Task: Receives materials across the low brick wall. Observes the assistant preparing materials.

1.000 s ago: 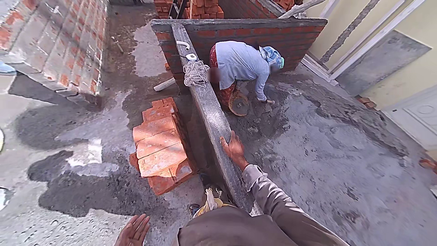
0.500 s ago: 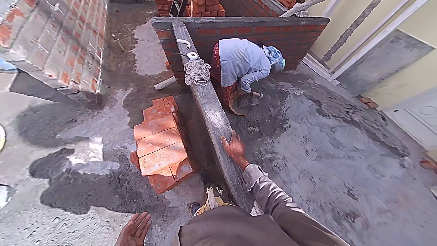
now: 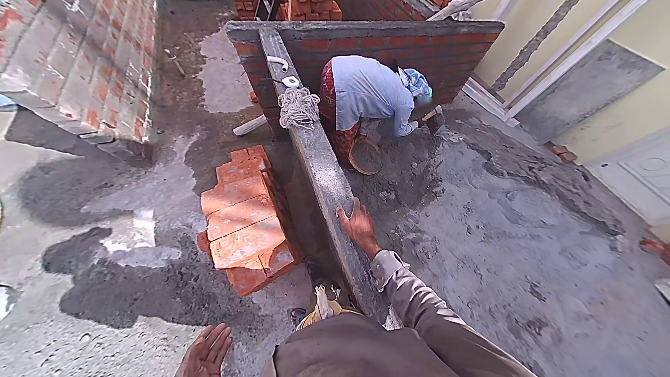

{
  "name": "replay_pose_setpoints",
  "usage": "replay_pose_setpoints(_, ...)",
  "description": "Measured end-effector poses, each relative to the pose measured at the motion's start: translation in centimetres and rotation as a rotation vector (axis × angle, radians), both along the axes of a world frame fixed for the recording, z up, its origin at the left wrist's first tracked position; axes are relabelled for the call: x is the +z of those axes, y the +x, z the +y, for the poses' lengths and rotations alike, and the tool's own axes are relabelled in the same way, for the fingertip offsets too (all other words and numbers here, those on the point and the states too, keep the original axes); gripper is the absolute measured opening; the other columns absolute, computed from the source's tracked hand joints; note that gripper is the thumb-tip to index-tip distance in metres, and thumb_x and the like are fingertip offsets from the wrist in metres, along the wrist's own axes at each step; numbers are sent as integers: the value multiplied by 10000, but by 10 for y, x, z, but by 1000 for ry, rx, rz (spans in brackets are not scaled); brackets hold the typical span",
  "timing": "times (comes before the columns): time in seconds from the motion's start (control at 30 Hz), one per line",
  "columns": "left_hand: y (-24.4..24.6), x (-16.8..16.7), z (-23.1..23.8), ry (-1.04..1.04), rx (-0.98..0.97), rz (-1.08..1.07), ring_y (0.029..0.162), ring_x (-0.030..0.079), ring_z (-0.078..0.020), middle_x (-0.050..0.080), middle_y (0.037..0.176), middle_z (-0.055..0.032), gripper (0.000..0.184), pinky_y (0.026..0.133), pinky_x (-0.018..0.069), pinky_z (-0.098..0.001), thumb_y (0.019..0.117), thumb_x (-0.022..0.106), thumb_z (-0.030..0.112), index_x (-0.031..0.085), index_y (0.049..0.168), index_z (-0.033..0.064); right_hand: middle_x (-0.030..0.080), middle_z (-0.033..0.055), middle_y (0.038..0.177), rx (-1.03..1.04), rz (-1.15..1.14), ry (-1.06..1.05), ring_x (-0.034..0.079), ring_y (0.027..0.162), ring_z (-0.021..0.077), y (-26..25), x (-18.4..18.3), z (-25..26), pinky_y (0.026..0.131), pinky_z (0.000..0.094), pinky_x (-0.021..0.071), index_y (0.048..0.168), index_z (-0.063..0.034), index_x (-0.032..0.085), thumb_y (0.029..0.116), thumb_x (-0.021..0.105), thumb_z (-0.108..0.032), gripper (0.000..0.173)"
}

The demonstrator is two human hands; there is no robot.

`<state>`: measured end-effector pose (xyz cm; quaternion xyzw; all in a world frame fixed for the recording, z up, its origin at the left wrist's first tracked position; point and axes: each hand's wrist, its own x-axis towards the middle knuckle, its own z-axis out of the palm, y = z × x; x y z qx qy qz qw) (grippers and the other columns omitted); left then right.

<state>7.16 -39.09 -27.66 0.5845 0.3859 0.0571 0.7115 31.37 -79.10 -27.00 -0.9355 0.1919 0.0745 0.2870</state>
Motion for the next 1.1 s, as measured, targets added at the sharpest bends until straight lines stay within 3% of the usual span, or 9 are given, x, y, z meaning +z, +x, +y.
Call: replay_pose_setpoints(1.1, 0, 4, -3, 24, -7, -2, 1003, 723, -185, 687, 1219, -104, 464, 864, 598, -361, 1117, 283, 342, 465, 1416, 37, 589, 164, 1427, -8, 0, 6, 637, 1213, 329, -1, 1, 1, 969, 513, 539, 1604, -135, 343, 923, 391, -777, 937)
